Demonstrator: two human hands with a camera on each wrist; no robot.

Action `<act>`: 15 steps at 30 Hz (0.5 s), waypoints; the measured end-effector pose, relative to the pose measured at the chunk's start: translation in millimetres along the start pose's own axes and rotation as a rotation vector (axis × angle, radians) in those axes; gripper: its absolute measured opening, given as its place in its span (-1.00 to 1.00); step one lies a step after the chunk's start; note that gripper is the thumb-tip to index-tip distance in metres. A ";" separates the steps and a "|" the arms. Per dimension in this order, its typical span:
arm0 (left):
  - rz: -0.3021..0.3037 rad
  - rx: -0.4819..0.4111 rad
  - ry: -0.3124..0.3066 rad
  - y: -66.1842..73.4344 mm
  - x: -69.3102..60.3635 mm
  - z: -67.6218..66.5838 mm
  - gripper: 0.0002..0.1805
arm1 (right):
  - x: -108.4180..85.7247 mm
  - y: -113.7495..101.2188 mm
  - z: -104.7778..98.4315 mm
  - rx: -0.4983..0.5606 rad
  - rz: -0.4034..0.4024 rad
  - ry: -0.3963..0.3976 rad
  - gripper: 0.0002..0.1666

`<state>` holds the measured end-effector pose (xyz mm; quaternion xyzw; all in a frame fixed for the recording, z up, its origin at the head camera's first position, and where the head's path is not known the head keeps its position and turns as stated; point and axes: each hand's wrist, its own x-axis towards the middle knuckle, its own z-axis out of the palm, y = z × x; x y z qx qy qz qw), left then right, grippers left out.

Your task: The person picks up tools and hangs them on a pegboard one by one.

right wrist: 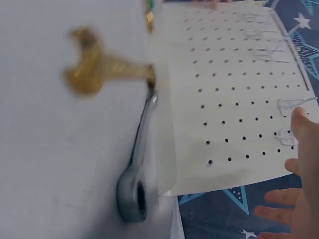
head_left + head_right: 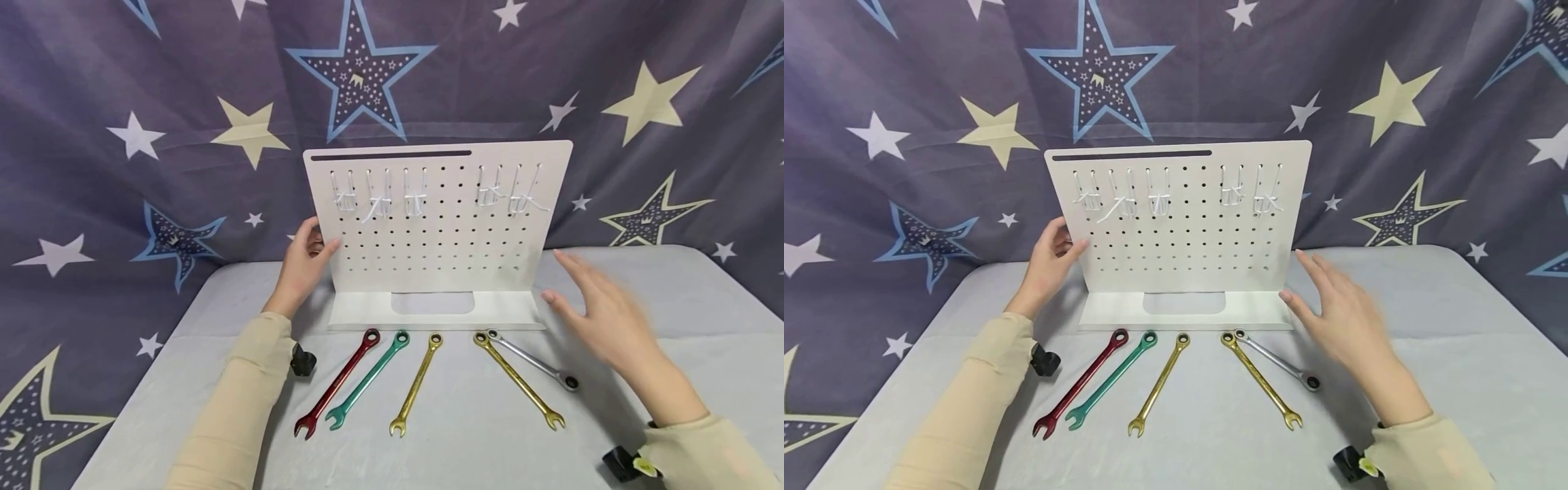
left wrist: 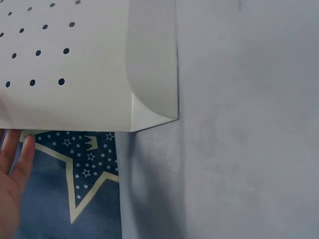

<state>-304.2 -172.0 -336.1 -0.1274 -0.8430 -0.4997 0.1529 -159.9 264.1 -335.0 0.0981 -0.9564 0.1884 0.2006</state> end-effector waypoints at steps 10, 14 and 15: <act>-0.036 -0.064 0.084 -12.4 -7.0 4.0 -0.55 | 0.8 -4.5 -1.5 0.264 0.052 -0.125 -0.35; -0.028 -0.075 0.080 -13.0 -7.2 7.7 -0.60 | -0.6 -1.1 -2.3 0.346 0.024 -0.157 -0.45; -0.027 -0.073 0.076 -12.8 -6.8 8.6 -0.61 | -1.0 -0.2 -2.5 0.354 0.022 -0.172 -0.47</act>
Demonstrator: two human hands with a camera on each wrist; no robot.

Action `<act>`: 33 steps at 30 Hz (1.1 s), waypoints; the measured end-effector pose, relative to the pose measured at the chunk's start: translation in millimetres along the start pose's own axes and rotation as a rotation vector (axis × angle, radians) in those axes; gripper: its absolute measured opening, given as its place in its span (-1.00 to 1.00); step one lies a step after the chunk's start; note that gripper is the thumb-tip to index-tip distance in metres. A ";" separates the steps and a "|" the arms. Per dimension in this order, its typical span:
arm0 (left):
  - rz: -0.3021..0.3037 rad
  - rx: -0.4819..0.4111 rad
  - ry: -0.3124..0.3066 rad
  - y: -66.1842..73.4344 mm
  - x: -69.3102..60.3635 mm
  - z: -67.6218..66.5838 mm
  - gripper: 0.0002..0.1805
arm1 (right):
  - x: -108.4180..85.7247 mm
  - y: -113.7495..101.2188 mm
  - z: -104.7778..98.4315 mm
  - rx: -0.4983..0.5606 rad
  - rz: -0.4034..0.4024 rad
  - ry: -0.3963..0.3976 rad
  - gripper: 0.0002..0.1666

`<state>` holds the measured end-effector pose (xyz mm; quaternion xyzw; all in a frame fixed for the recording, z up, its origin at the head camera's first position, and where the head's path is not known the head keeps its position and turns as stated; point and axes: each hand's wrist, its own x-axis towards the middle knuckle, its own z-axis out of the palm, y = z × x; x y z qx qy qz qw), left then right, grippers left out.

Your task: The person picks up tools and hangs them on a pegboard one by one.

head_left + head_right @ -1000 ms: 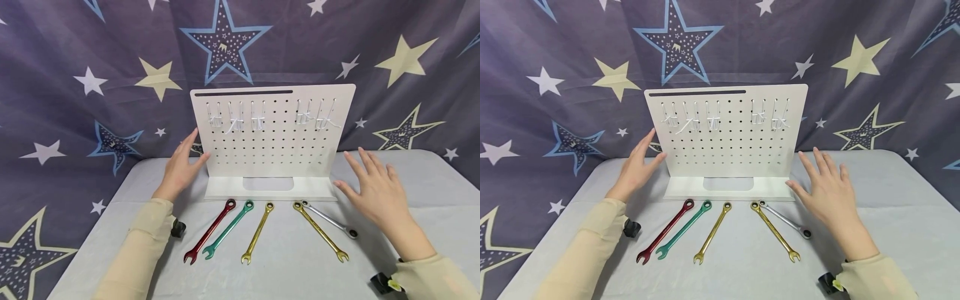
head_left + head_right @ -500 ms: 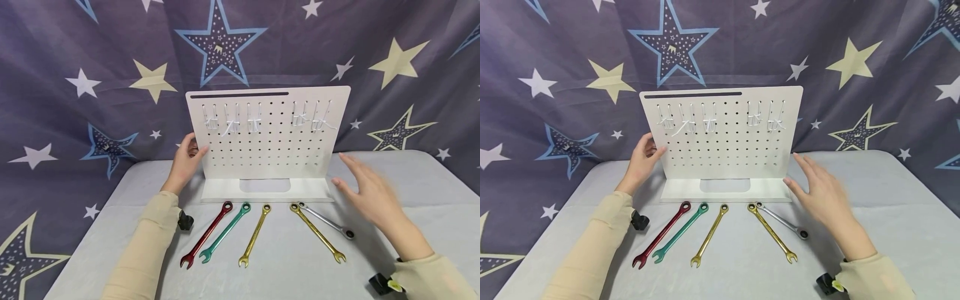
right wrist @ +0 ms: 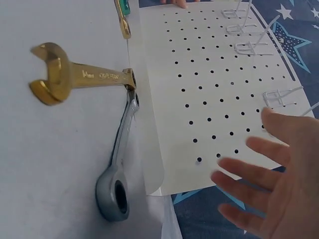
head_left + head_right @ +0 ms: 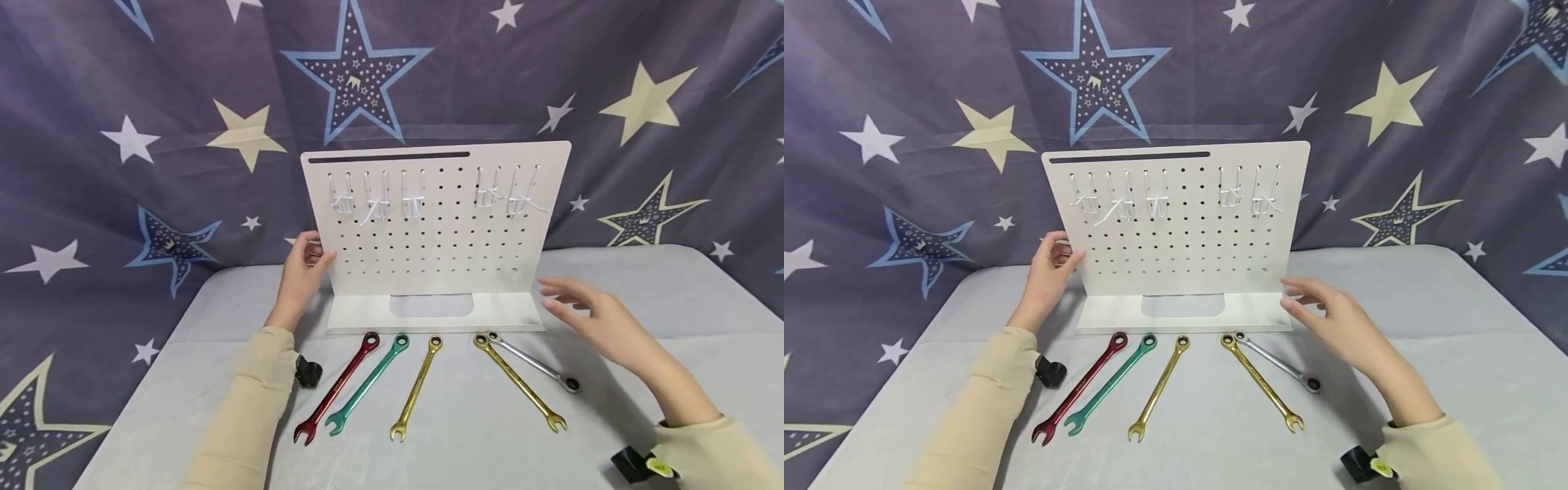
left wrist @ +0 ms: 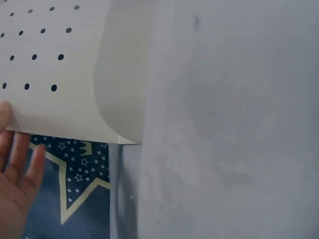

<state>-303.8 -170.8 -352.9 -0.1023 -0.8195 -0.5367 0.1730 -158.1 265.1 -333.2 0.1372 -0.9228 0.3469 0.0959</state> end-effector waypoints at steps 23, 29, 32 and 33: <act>-0.025 0.147 -0.080 9.1 -1.0 -13.6 -0.65 | -3.3 17.4 23.0 0.054 -0.054 -0.367 -0.76; -0.014 0.161 -0.101 7.7 -3.3 -10.8 -0.66 | -7.2 20.6 28.3 0.045 -0.022 -0.412 -0.76; 0.007 0.176 -0.114 8.1 -1.7 -16.6 -0.68 | -5.3 16.6 32.6 0.000 -0.011 -0.417 -0.78; 0.012 0.180 -0.117 8.5 -0.7 -18.7 -0.69 | -4.4 15.1 33.6 -0.016 -0.013 -0.415 -0.79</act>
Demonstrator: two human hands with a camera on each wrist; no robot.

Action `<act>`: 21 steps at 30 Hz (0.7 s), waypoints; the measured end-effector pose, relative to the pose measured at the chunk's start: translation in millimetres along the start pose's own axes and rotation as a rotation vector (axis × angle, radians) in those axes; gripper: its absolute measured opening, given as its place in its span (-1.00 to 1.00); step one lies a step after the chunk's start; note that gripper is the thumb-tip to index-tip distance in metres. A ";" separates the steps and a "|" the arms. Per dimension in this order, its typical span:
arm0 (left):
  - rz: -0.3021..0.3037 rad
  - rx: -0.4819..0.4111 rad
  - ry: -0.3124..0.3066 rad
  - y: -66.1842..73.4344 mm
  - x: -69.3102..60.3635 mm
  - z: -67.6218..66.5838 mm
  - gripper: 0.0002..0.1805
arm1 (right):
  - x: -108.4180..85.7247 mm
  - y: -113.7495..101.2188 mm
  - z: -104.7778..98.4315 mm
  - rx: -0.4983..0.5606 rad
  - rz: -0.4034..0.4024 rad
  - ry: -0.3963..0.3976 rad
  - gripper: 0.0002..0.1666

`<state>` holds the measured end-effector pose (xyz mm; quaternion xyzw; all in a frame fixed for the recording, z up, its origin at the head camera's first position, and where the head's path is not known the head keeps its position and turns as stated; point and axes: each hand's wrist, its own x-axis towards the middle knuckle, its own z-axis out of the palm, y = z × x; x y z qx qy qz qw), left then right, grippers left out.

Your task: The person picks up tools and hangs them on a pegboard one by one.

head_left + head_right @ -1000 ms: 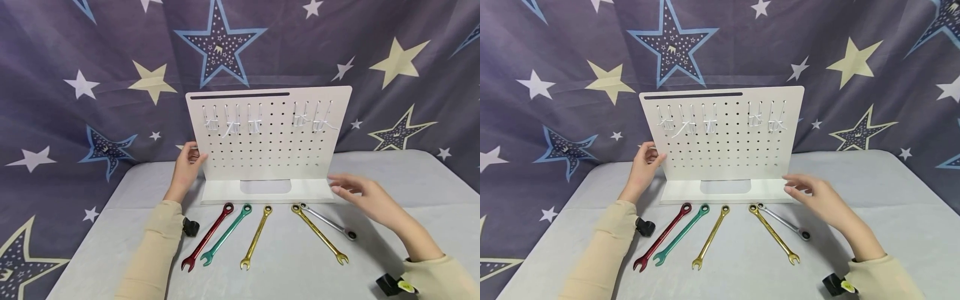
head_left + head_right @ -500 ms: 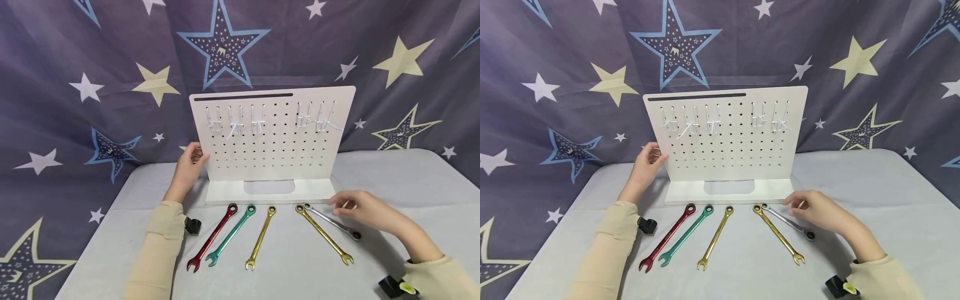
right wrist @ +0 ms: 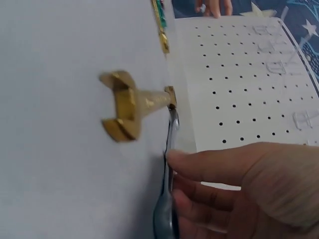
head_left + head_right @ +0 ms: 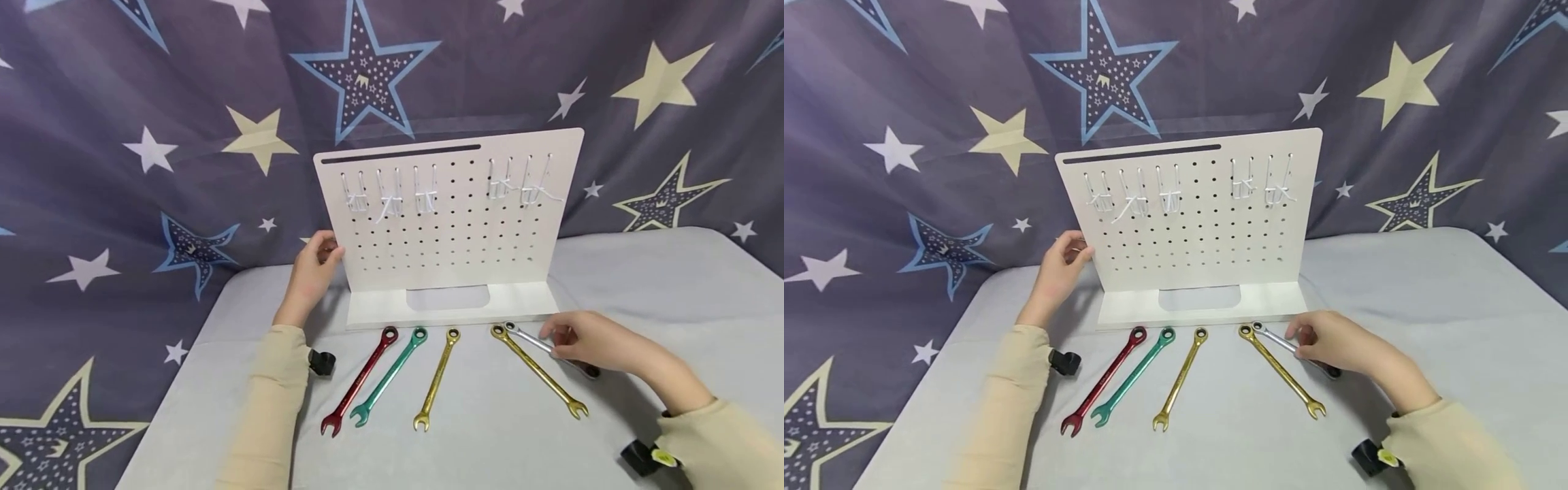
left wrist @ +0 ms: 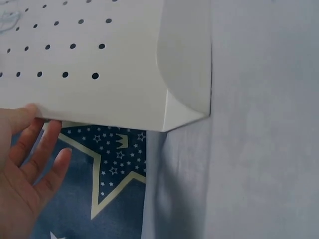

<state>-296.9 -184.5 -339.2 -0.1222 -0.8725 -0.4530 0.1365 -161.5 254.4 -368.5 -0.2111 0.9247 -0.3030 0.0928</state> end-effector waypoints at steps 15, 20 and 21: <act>-0.039 0.061 0.073 4.7 3.2 1.9 -0.72 | 0.7 -9.5 4.6 0.016 0.069 -0.017 -0.82; -0.051 -0.032 0.095 6.0 3.7 5.7 -0.68 | -0.9 -10.8 4.1 0.013 0.077 -0.011 -0.85; -0.057 -0.056 0.097 6.3 3.2 7.1 -0.67 | -1.5 -11.3 4.1 0.012 0.083 -0.013 -0.86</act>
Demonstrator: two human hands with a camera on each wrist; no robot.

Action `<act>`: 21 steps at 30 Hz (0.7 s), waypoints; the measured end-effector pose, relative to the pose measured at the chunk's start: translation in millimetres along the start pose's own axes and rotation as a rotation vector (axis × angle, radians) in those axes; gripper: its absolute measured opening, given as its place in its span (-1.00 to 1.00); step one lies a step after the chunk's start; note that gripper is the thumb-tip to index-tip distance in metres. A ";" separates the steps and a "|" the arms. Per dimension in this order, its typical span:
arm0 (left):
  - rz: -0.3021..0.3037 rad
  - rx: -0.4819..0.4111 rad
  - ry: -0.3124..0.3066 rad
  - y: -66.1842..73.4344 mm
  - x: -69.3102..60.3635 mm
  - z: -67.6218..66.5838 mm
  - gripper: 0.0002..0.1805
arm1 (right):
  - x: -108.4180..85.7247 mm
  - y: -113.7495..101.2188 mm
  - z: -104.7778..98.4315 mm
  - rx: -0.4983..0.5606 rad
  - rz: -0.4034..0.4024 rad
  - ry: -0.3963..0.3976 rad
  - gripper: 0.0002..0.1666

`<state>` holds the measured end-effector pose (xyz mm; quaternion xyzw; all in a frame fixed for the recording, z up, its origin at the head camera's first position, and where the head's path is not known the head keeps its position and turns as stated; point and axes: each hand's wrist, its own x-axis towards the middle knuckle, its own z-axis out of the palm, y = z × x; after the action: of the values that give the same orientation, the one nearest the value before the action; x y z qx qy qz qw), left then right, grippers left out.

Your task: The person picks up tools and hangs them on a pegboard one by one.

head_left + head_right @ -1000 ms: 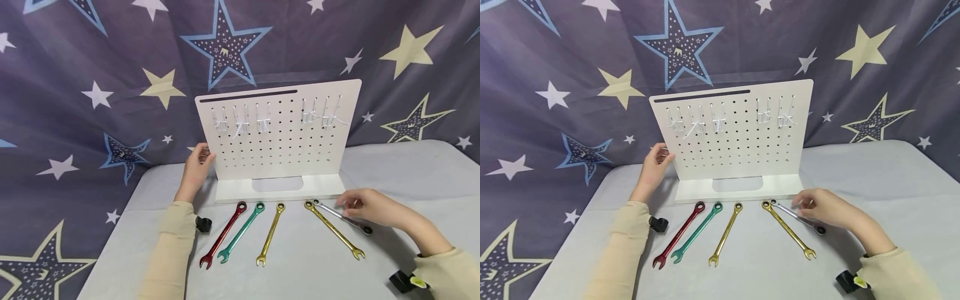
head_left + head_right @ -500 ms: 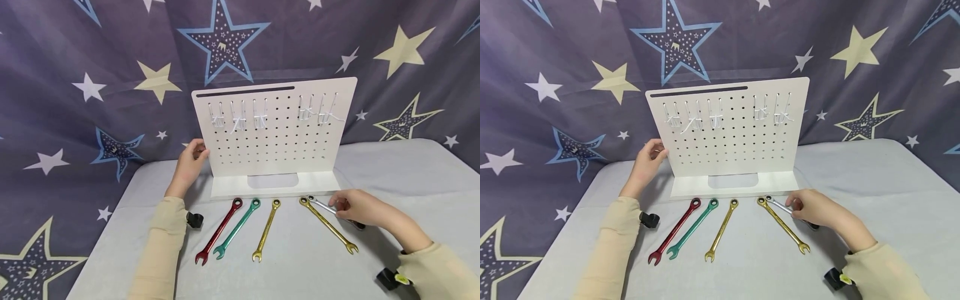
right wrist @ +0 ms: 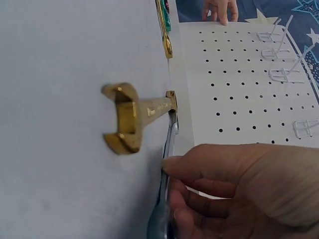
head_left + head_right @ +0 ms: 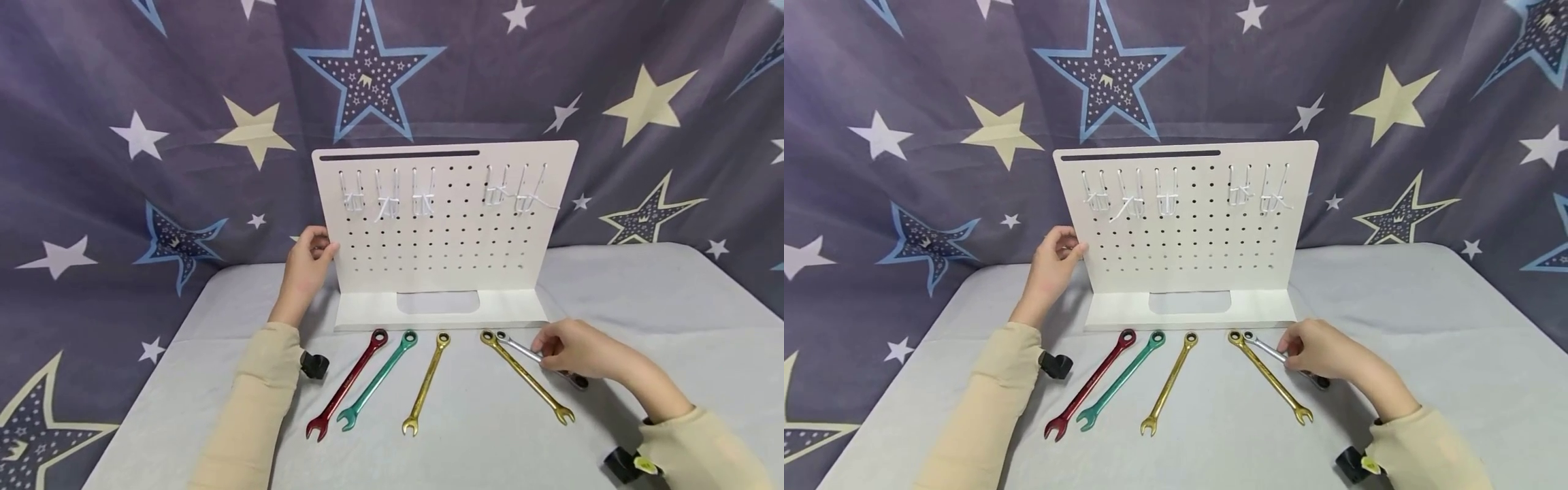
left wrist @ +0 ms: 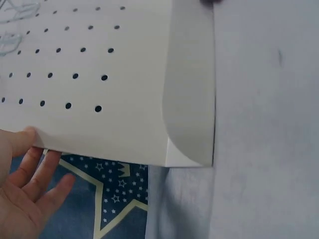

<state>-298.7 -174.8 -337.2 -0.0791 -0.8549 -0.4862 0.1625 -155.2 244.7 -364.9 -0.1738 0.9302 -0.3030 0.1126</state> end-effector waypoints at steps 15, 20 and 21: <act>0.006 0.002 0.021 4.0 -4.8 6.8 -0.69 | 1.3 3.5 -0.3 0.008 0.009 -0.013 -0.88; 0.000 0.014 0.007 5.1 -4.9 5.9 -0.66 | 1.6 7.2 -0.2 0.012 -0.040 -0.017 -0.91; 0.000 0.016 0.005 5.0 -4.8 5.9 -0.66 | 1.3 7.9 0.0 0.014 -0.047 -0.020 -0.92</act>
<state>-294.0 -167.1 -337.7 -0.0765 -0.8583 -0.4797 0.1653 -158.4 250.1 -369.8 -0.1980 0.9226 -0.3101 0.1161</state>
